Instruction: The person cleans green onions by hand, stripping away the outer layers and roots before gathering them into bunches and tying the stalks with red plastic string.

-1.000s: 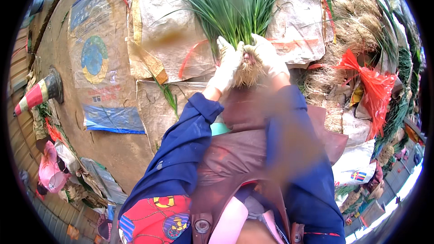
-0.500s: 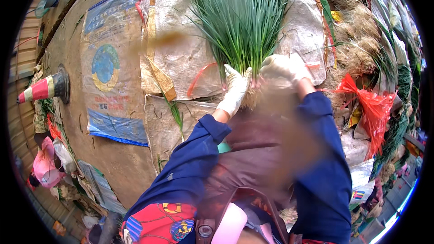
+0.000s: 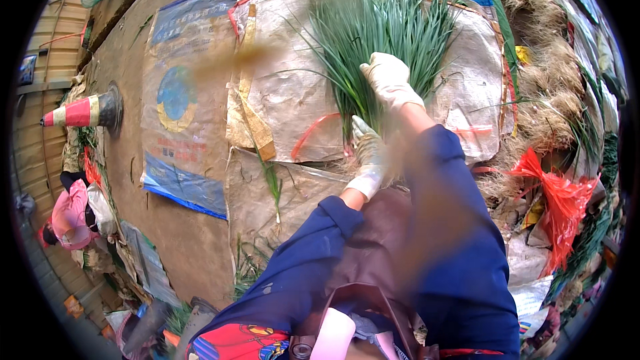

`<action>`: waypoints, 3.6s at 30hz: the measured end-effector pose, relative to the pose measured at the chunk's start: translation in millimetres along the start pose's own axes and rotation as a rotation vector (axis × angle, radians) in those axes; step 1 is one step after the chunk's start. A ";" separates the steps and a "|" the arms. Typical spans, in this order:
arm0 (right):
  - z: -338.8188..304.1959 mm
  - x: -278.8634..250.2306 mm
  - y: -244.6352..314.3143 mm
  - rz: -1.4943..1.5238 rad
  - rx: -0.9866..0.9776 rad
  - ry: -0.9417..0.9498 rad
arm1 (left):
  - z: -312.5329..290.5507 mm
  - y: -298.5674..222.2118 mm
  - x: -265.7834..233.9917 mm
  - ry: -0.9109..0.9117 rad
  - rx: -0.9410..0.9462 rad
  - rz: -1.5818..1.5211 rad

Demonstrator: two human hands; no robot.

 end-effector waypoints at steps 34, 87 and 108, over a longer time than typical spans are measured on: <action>-128.4 91.4 -310.2 1.291 0.643 0.132 | 43.8 83.7 -107.1 -0.055 0.278 0.588; -135.8 47.5 29.9 1.285 -0.383 0.382 | 11.5 13.2 -141.7 0.518 0.360 0.269; -118.8 98.6 -3.3 1.303 -0.297 0.422 | -0.7 114.1 -113.6 -0.019 0.226 -0.585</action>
Point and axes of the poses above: each hand's wrist, its own z-axis towards the middle knuckle, its own x-axis out of the palm, y = z × x, the point moved 7 cm from there along z, towards the middle knuckle, and after that the axes turned 12 degrees about y, right-handed, at the moved point
